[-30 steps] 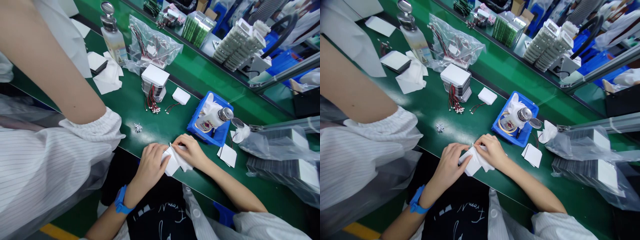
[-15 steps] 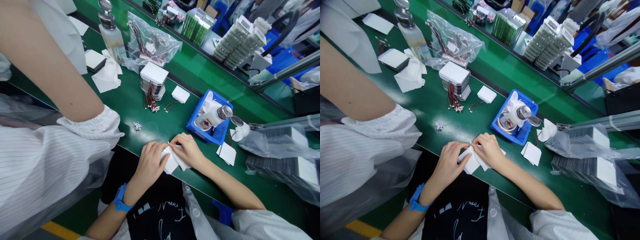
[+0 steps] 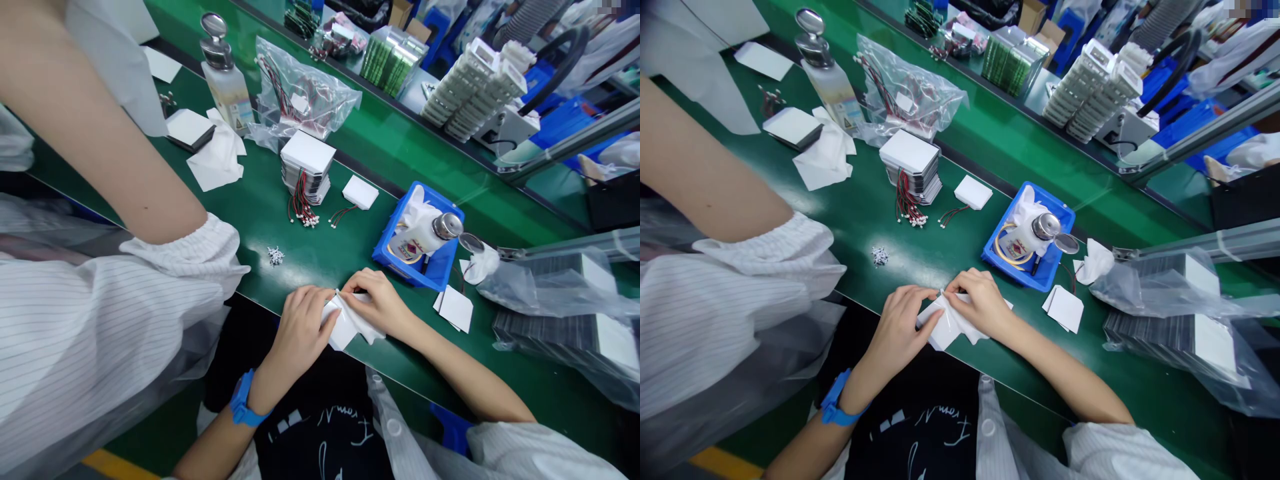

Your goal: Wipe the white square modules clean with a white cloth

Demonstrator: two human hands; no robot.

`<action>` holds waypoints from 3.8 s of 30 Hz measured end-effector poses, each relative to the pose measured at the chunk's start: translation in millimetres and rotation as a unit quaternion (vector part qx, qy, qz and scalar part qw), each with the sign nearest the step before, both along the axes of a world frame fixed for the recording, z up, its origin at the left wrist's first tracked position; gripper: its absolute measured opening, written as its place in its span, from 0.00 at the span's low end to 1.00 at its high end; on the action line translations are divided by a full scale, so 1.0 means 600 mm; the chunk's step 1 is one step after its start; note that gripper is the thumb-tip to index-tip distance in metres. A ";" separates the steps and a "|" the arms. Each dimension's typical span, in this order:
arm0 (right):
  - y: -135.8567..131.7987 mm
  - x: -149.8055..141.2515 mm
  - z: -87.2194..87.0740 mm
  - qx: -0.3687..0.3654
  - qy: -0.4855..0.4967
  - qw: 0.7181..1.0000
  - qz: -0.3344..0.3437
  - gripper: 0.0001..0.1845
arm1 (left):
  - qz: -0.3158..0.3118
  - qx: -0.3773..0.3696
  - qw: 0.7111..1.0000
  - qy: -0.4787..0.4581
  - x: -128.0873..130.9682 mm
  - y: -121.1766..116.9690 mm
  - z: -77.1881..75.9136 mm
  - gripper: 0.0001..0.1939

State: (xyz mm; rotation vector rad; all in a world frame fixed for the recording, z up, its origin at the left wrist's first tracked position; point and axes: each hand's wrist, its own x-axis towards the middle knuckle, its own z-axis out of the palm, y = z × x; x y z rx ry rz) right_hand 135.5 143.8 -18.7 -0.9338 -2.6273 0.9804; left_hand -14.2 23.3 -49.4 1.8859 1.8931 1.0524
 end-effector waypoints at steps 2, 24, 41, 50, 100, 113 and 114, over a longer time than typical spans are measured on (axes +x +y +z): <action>-0.001 -0.001 -0.002 0.014 -0.004 1.000 -0.002 0.06 | -0.001 0.002 1.000 0.002 0.000 0.000 0.000 0.10; -0.028 0.057 0.002 0.019 0.007 0.999 0.026 0.07 | 0.078 0.075 0.993 0.050 -0.007 -0.017 -0.021 0.12; -0.032 0.057 -0.001 0.027 0.017 0.999 -0.005 0.08 | 0.080 0.066 0.993 0.047 -0.006 -0.018 -0.018 0.13; -0.027 0.057 -0.003 0.023 0.025 0.999 -0.007 0.09 | 0.081 0.070 0.993 0.051 -0.006 -0.018 -0.018 0.13; -0.021 0.009 -0.010 0.021 0.028 0.999 -0.017 0.06 | 0.048 0.022 0.999 0.005 0.006 -0.020 -0.007 0.10; 0.013 0.018 -0.021 -0.089 0.200 0.966 -0.138 0.07 | 0.050 0.027 0.998 0.004 0.006 -0.020 -0.008 0.09; 0.018 0.022 -0.021 -0.100 0.205 0.965 -0.131 0.07 | 0.051 0.028 0.998 0.005 0.006 -0.020 -0.009 0.08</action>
